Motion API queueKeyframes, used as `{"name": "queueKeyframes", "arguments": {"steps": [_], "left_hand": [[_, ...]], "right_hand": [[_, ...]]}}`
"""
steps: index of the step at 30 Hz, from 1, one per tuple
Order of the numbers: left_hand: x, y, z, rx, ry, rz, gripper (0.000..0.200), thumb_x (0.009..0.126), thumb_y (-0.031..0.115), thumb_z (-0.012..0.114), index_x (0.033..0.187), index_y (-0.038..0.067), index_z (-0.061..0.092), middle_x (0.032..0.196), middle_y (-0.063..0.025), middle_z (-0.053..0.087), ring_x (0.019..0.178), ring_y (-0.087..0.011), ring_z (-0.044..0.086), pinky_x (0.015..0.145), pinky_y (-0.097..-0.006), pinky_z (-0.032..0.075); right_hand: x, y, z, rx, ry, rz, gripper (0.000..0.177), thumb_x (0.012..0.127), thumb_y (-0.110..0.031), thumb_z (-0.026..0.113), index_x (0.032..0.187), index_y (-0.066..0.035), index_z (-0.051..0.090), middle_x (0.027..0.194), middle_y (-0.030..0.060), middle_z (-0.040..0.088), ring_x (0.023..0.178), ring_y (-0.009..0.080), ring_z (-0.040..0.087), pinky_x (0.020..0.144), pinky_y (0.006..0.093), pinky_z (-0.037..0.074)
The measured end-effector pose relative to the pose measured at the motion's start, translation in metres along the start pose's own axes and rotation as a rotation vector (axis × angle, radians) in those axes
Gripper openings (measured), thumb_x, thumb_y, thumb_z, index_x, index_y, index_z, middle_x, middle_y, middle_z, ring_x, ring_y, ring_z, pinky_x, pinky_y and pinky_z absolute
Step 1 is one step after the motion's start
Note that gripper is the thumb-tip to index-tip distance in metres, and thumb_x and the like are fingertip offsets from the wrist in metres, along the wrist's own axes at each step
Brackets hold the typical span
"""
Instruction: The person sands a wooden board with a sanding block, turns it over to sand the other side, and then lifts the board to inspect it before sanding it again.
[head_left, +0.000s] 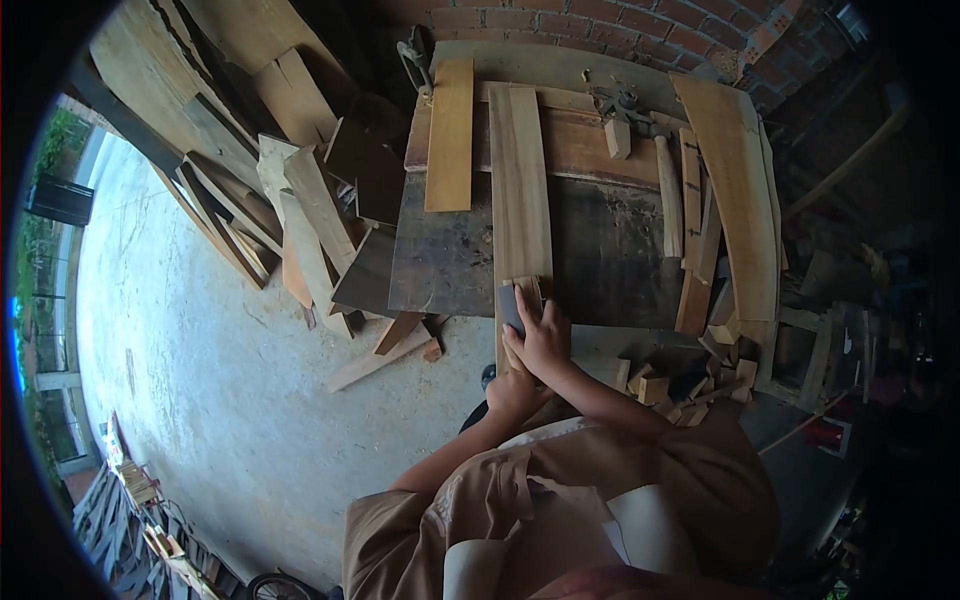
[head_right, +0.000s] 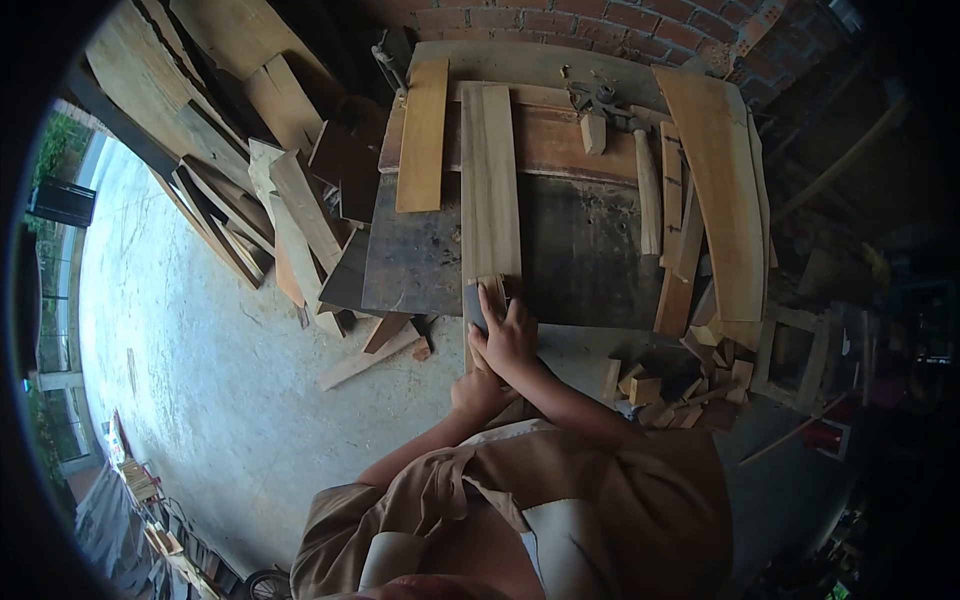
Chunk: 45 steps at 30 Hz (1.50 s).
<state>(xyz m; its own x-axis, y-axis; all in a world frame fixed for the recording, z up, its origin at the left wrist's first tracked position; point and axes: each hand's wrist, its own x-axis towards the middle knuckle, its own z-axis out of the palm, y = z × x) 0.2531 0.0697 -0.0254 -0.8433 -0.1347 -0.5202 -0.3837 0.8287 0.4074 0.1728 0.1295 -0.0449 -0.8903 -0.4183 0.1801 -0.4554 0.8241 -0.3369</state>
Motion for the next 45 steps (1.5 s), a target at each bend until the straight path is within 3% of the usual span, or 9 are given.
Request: {"name": "queueKeyframes", "arguments": {"steps": [5,10,13,21,27,31,38,40,45], "left_hand": [[0.049,0.002,-0.034,0.057,0.075,0.086,0.12,0.063,0.07,0.056,0.125,-0.023,0.012,0.066,-0.0141,0.063,0.055,-0.0255,0.063,0.047,-0.0353,0.05],[0.135,0.014,-0.1,0.085,0.168,0.119,0.119,0.064,0.067,0.057,0.127,-0.021,0.007,0.069,-0.0172,0.063,0.059,-0.0301,0.063,0.05,-0.0388,0.05],[0.197,0.026,-0.148,0.067,0.224,0.094,0.116,0.066,0.063,0.057,0.128,-0.019,0.003,0.073,-0.0188,0.063,0.066,-0.0329,0.063,0.055,-0.0412,0.051],[0.3,0.032,-0.225,0.139,0.247,0.081,0.101,0.068,0.058,0.057,0.123,-0.018,0.02,0.083,-0.0176,0.065,0.075,-0.0319,0.063,0.063,-0.0408,0.051],[0.257,0.03,-0.192,0.133,0.28,0.064,0.106,0.067,0.06,0.058,0.127,-0.016,0.015,0.08,-0.0181,0.065,0.074,-0.0319,0.064,0.062,-0.0405,0.051],[0.152,0.023,-0.12,-0.043,0.235,0.056,0.117,0.065,0.062,0.06,0.131,-0.015,0.001,0.076,-0.0187,0.064,0.069,-0.0327,0.064,0.059,-0.0409,0.051],[-0.008,-0.011,0.003,0.001,0.028,0.051,0.12,0.064,0.066,0.058,0.129,-0.018,0.005,0.069,-0.0166,0.063,0.057,-0.029,0.063,0.048,-0.0383,0.049],[-0.015,-0.012,0.006,0.011,-0.038,0.041,0.118,0.064,0.065,0.059,0.128,-0.018,0.006,0.072,-0.0181,0.063,0.06,-0.0308,0.063,0.051,-0.039,0.051],[0.027,-0.007,-0.016,0.07,0.089,0.131,0.122,0.062,0.07,0.057,0.126,-0.021,0.008,0.064,-0.014,0.063,0.053,-0.0268,0.062,0.044,-0.0361,0.048]], "right_hand": [[0.054,0.009,0.011,0.089,0.046,0.026,0.065,0.074,-0.034,0.062,0.132,-0.02,0.038,0.091,0.0197,0.045,0.079,0.0352,0.05,0.066,0.0426,0.044],[0.166,0.021,0.022,0.135,0.013,0.152,0.065,0.073,-0.035,0.063,0.131,-0.021,0.039,0.093,0.0188,0.046,0.08,0.0345,0.053,0.065,0.0423,0.047],[0.249,0.029,0.028,0.233,0.05,0.138,0.063,0.073,-0.033,0.064,0.131,-0.022,0.04,0.097,0.0212,0.046,0.086,0.0369,0.053,0.073,0.0436,0.047],[0.374,0.037,0.038,0.216,0.087,0.196,0.062,0.075,-0.036,0.061,0.131,-0.021,0.039,0.099,0.022,0.049,0.087,0.0363,0.055,0.073,0.0431,0.047],[0.32,0.032,0.03,0.181,0.046,0.154,0.064,0.073,-0.037,0.062,0.131,-0.021,0.04,0.101,0.0215,0.047,0.088,0.036,0.054,0.076,0.0433,0.046],[0.199,0.02,0.018,0.204,0.012,0.145,0.067,0.071,-0.036,0.063,0.132,-0.024,0.037,0.098,0.0211,0.046,0.086,0.0371,0.054,0.076,0.0442,0.046],[-0.021,-0.004,-0.003,0.168,-0.006,0.098,0.071,0.071,-0.034,0.065,0.134,-0.023,0.034,0.099,0.02,0.043,0.081,0.0367,0.052,0.064,0.0431,0.047],[-0.022,-0.006,-0.004,0.186,-0.003,0.123,0.071,0.071,-0.034,0.064,0.134,-0.023,0.034,0.097,0.0213,0.043,0.08,0.0373,0.051,0.066,0.0438,0.046],[0.024,0.001,-0.002,0.176,0.021,0.138,0.071,0.072,-0.033,0.064,0.135,-0.026,0.033,0.098,0.0203,0.043,0.083,0.0373,0.052,0.068,0.0441,0.046]]}}
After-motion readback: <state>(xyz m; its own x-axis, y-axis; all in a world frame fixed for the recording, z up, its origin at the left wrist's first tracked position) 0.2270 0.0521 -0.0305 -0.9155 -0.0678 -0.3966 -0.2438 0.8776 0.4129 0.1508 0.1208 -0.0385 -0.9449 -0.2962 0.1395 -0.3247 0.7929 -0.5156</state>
